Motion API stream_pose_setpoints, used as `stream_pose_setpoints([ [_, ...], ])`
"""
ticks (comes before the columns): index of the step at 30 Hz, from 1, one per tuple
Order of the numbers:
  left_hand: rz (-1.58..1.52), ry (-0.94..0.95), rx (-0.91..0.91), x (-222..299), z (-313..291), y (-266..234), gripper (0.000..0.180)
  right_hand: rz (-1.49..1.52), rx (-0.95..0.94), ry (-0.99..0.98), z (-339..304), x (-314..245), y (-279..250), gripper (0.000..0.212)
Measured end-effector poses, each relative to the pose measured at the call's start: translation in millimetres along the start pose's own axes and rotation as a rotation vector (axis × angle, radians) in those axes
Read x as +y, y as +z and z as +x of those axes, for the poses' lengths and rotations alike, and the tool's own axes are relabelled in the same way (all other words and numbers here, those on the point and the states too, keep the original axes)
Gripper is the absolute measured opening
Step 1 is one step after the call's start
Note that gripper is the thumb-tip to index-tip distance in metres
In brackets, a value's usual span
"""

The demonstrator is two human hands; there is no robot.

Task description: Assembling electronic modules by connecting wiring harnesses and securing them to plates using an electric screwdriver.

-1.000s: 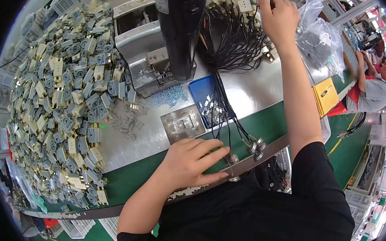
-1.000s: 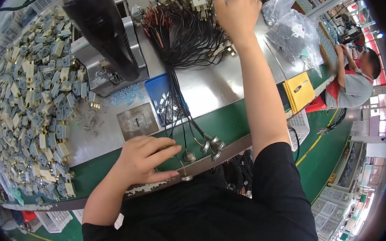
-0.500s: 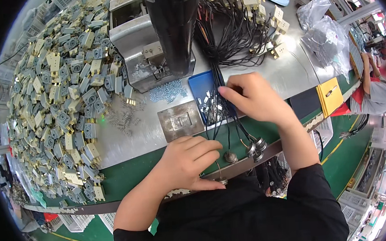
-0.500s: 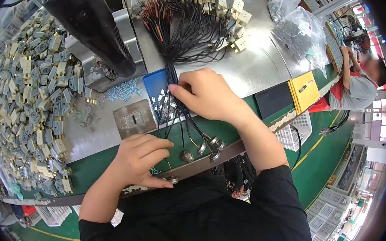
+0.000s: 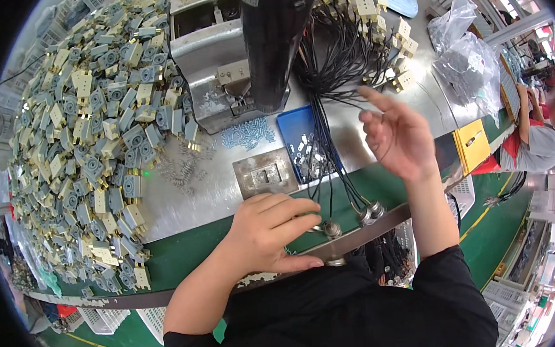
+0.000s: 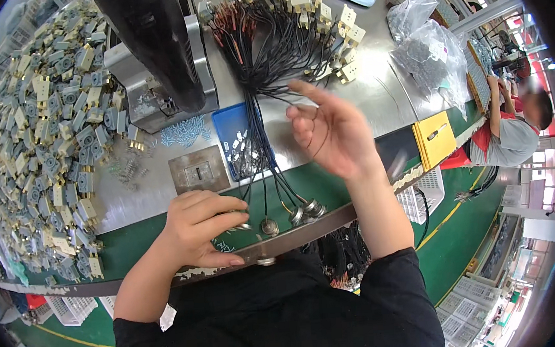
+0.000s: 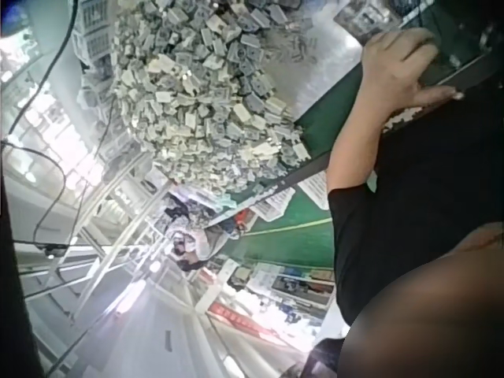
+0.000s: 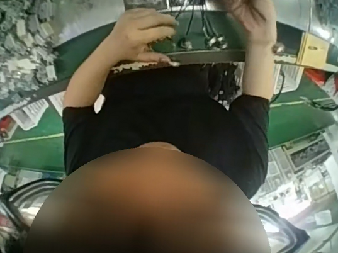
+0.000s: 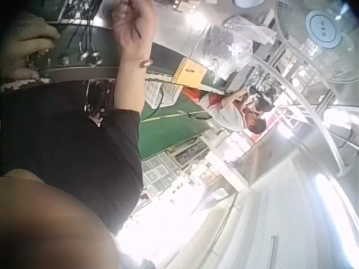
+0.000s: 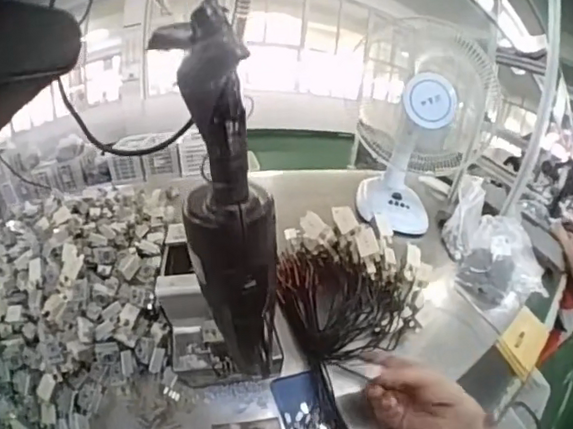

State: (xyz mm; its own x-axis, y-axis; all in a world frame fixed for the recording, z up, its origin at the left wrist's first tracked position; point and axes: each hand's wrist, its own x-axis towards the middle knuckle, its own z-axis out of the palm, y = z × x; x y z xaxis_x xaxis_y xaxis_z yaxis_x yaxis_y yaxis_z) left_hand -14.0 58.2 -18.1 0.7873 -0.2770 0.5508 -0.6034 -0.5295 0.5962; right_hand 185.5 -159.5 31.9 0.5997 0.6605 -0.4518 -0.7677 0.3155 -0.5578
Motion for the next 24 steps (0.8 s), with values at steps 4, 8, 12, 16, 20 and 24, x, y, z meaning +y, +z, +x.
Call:
stream_pose_setpoints([
  [4, -0.203, -0.073, 0.243, -1.1, -4.5, -3.1, 0.057, -0.129, -0.343, -0.301, 9.0, -9.9, 18.9, 0.065],
  [8, -0.616, -0.237, 0.447, 11.7, -8.0, -13.2, 0.078, -1.512, -0.593, -0.864, 15.4, 0.9, 61.2, 0.040],
  [12, -0.996, -0.275, 0.544, 23.3, -8.4, -28.8, 0.105, -1.768, -0.758, -1.063, 28.9, 30.2, 94.1, 0.021],
  [16, -0.975, -0.371, 0.493, 22.8, -8.7, -46.4, 0.056, -1.543, -0.756, -0.928, 41.4, 47.1, 97.6, 0.015],
  [20, -0.890, -0.592, 0.428, 19.8, -10.6, -66.7, 0.017, -1.429, -0.783, -0.747, 39.5, 48.0, 98.4, 0.011],
  [24, -0.963, -0.664, 0.425, 10.3, -8.8, -73.1, 0.017, -1.505, -0.792, -0.817, 42.4, 43.9, 104.4, 0.014],
])
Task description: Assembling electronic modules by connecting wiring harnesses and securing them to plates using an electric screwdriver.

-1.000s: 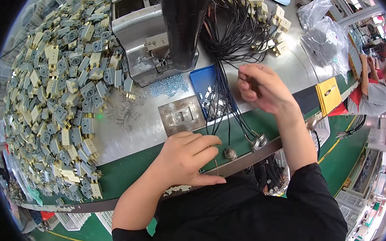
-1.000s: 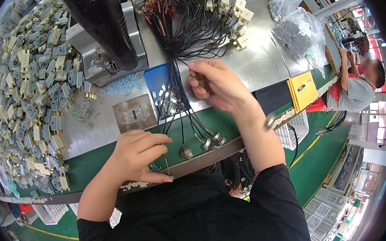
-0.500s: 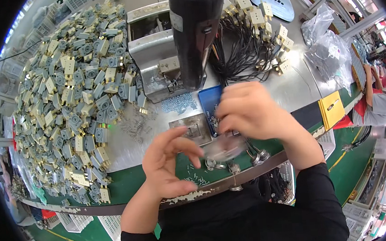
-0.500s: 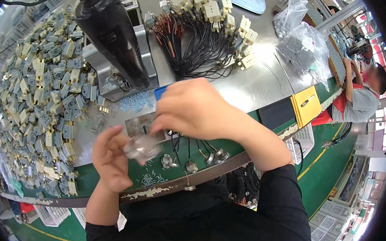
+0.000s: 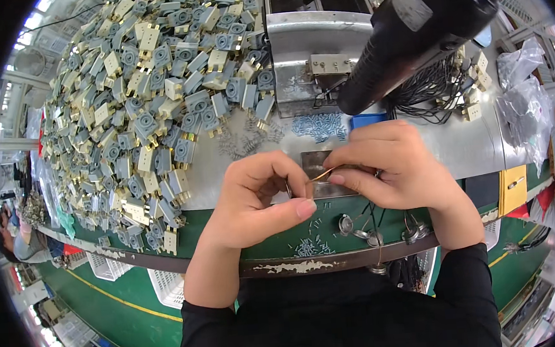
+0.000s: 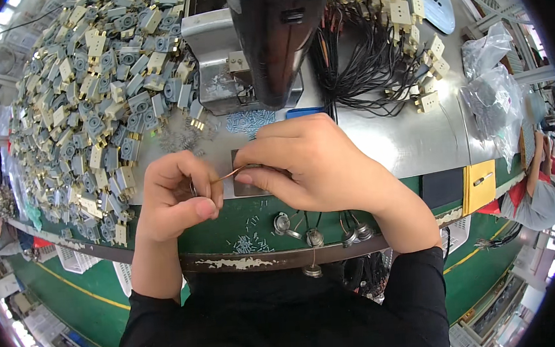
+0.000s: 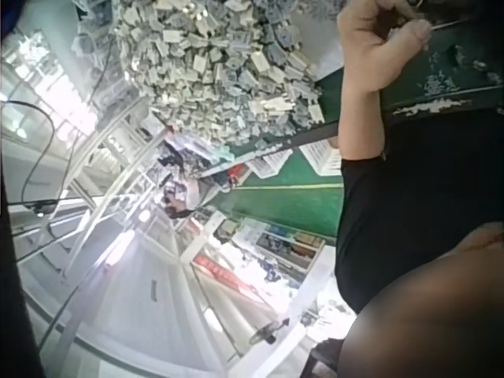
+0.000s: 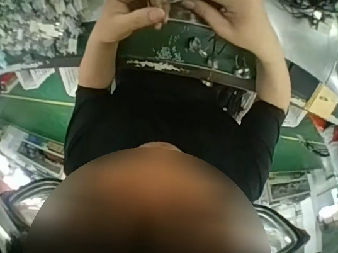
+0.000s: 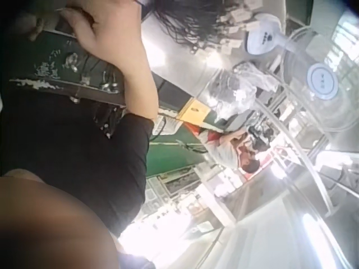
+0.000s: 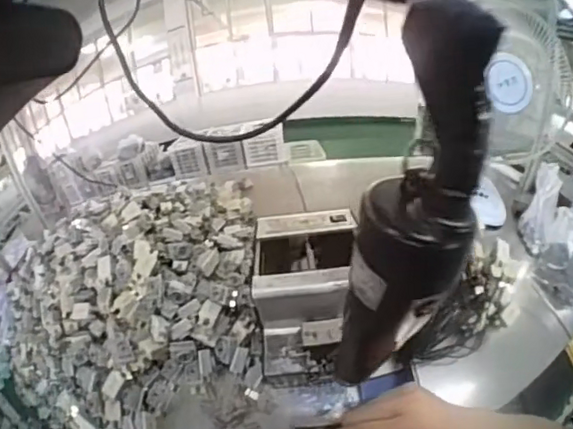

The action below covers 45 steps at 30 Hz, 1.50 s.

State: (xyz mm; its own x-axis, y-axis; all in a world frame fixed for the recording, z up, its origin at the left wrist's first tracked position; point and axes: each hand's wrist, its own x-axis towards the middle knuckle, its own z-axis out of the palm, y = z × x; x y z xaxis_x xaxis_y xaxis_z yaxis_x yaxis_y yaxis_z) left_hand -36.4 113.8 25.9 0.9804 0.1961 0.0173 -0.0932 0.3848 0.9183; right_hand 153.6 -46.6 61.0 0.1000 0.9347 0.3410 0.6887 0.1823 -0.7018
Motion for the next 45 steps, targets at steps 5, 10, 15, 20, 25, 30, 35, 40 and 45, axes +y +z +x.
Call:
stream_pose_setpoints([
  [5, 0.822, 0.589, -0.050, -0.3, 14.7, -13.3, 0.023, -0.047, 0.076, -0.029, -4.4, 0.3, 0.3, 0.013],
  [10, 0.869, 0.471, 0.131, -19.7, 10.9, -8.7, 0.038, -0.099, 0.175, -0.058, -8.0, 2.0, 5.0, 0.015],
  [15, -0.010, -0.038, 0.061, -26.4, 7.7, 15.8, 0.038, 0.056, 0.107, -0.044, -11.3, 4.6, -5.9, 0.015],
  [20, -0.117, -0.051, -0.065, -27.2, 8.3, 18.3, 0.051, 0.156, 0.058, 0.001, -15.3, 6.0, -11.9, 0.011],
  [25, -0.274, -0.039, -0.224, -32.8, 4.8, 10.5, 0.038, 0.196, 0.096, -0.027, -16.0, 4.0, -8.1, 0.013],
  [30, -0.204, 0.061, -0.230, -34.0, 0.8, 10.3, 0.039, 0.150, 0.036, -0.075, -14.6, -9.8, -11.4, 0.011],
  [35, -0.132, 0.148, -0.047, -41.8, 5.2, 15.0, 0.057, 0.077, 0.060, -0.101, -17.5, -8.4, -4.8, 0.012],
  [40, -0.087, 0.244, -0.037, -46.4, 9.0, 12.8, 0.052, 0.026, 0.157, -0.158, -18.5, -4.1, 5.2, 0.017],
  [45, 0.079, 0.440, -0.014, -52.6, 10.9, 10.0, 0.050, -0.039, 0.216, -0.227, -18.3, -2.8, 8.4, 0.020],
])
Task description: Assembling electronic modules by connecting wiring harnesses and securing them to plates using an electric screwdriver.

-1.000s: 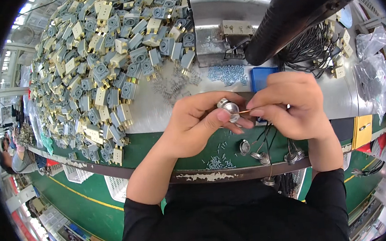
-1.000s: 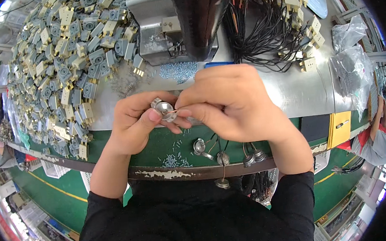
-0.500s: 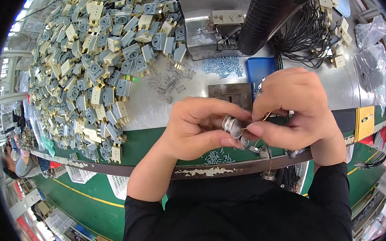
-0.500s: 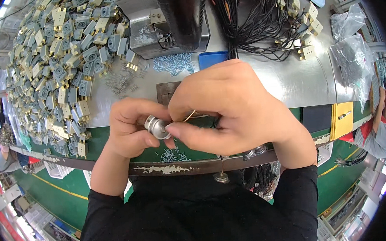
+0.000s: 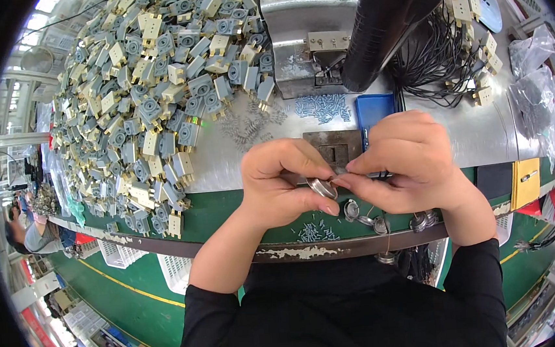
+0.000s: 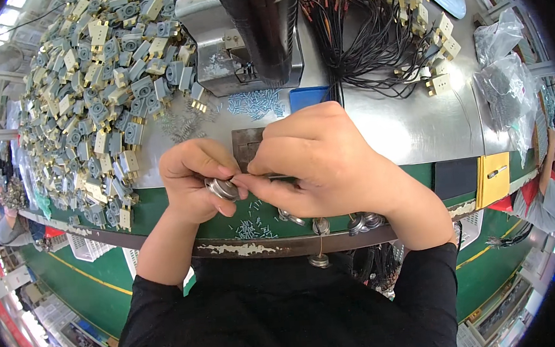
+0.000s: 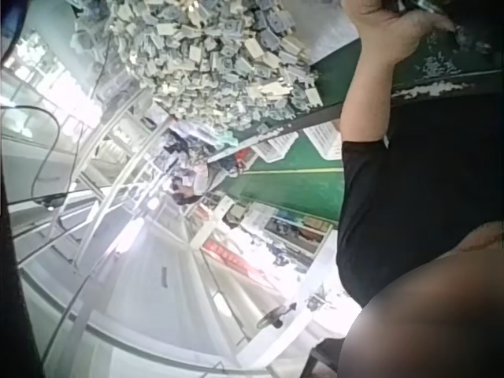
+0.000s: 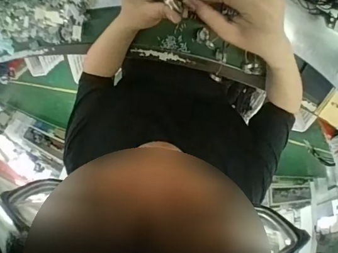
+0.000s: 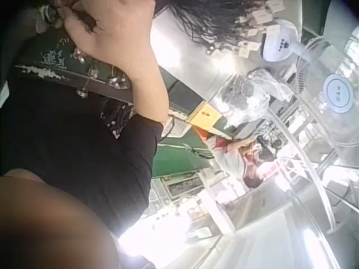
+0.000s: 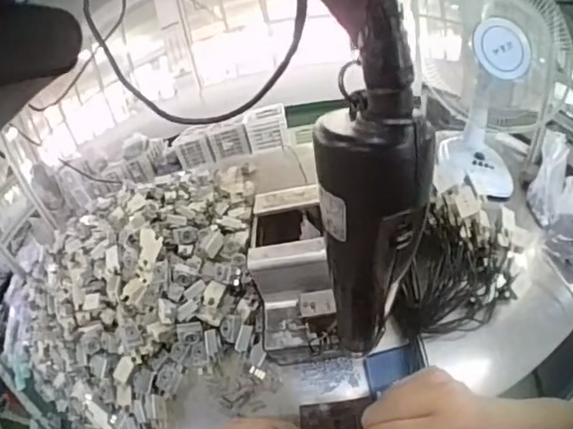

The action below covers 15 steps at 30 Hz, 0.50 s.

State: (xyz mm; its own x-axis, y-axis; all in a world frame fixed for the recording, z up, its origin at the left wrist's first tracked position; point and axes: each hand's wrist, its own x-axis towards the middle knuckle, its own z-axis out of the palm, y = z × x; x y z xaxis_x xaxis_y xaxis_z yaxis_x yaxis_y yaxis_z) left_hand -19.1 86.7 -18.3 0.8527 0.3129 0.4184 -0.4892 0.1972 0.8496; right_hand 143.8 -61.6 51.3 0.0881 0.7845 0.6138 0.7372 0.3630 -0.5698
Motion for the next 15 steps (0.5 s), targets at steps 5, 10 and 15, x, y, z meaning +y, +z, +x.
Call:
stream_pose_setpoints([
  [5, 0.184, 0.074, 0.084, -9.0, -13.4, 0.9, 0.044, -0.183, -0.017, -0.096, -3.6, -0.2, 2.0, 0.022],
  [10, 0.312, 0.170, 0.111, -6.5, -12.9, 0.7, 0.034, -0.289, 0.091, -0.141, -6.1, 0.9, 10.0, 0.023],
  [15, 0.606, 0.221, -0.032, 23.8, 12.4, -0.7, 0.025, -0.119, 0.019, -0.010, -1.3, -2.5, -0.4, 0.025],
])
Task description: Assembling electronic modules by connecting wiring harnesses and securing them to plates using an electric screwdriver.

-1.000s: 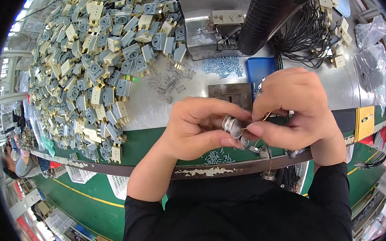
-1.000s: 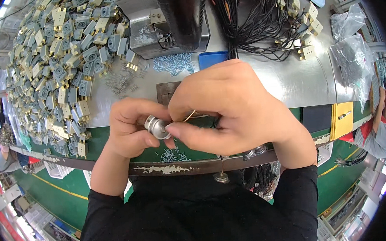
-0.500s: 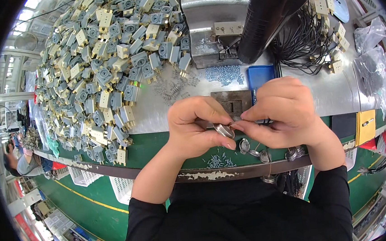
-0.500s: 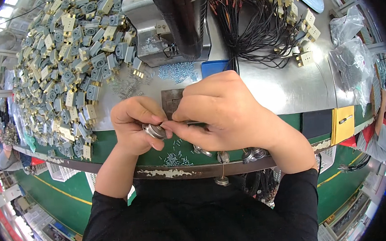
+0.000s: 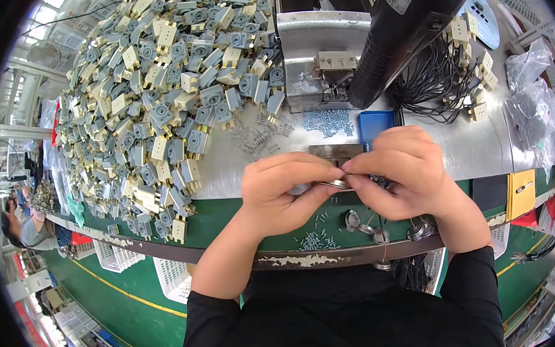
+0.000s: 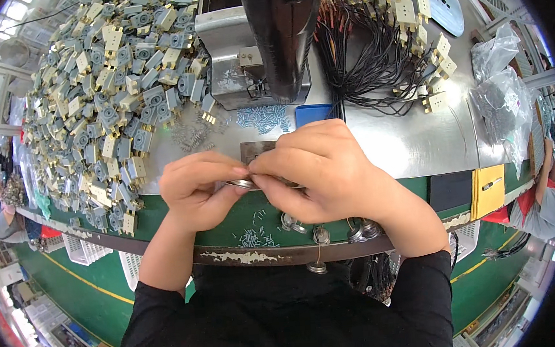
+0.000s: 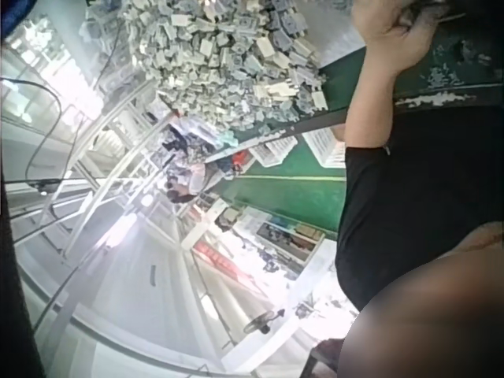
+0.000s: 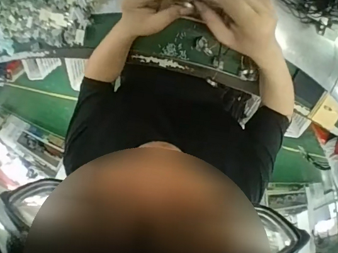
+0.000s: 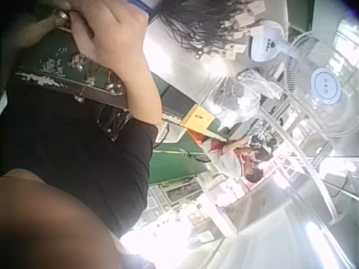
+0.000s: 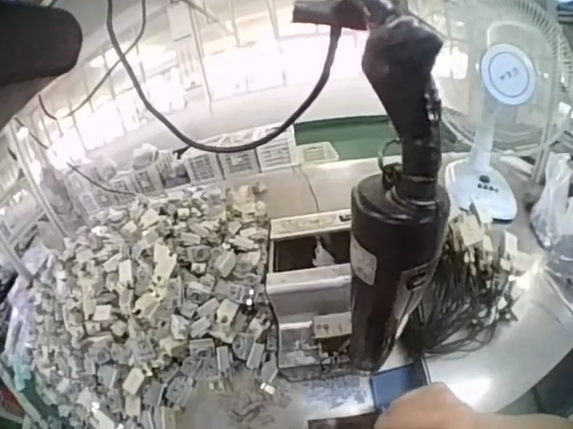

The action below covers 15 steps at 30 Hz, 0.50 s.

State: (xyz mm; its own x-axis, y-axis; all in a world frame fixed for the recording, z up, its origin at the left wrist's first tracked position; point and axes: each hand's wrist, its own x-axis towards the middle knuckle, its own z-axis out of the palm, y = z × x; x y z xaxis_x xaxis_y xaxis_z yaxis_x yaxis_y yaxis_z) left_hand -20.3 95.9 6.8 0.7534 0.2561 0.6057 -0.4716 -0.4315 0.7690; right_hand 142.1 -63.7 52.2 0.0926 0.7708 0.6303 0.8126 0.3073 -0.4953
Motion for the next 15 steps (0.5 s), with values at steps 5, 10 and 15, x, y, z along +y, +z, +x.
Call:
stream_pose_setpoints([
  [5, 0.234, -0.035, 0.121, 2.2, -2.0, -7.8, 0.025, 0.188, -0.231, 0.147, 7.4, -2.4, -6.9, 0.039],
  [10, 0.341, 0.026, 0.337, -16.9, -1.7, -3.3, 0.027, 0.464, -0.193, 0.331, 3.5, -1.8, 12.4, 0.053],
  [15, 0.152, -0.083, 0.265, -12.9, -7.6, -0.6, 0.025, 0.290, -0.184, 0.240, 3.2, 1.1, 12.7, 0.041],
])
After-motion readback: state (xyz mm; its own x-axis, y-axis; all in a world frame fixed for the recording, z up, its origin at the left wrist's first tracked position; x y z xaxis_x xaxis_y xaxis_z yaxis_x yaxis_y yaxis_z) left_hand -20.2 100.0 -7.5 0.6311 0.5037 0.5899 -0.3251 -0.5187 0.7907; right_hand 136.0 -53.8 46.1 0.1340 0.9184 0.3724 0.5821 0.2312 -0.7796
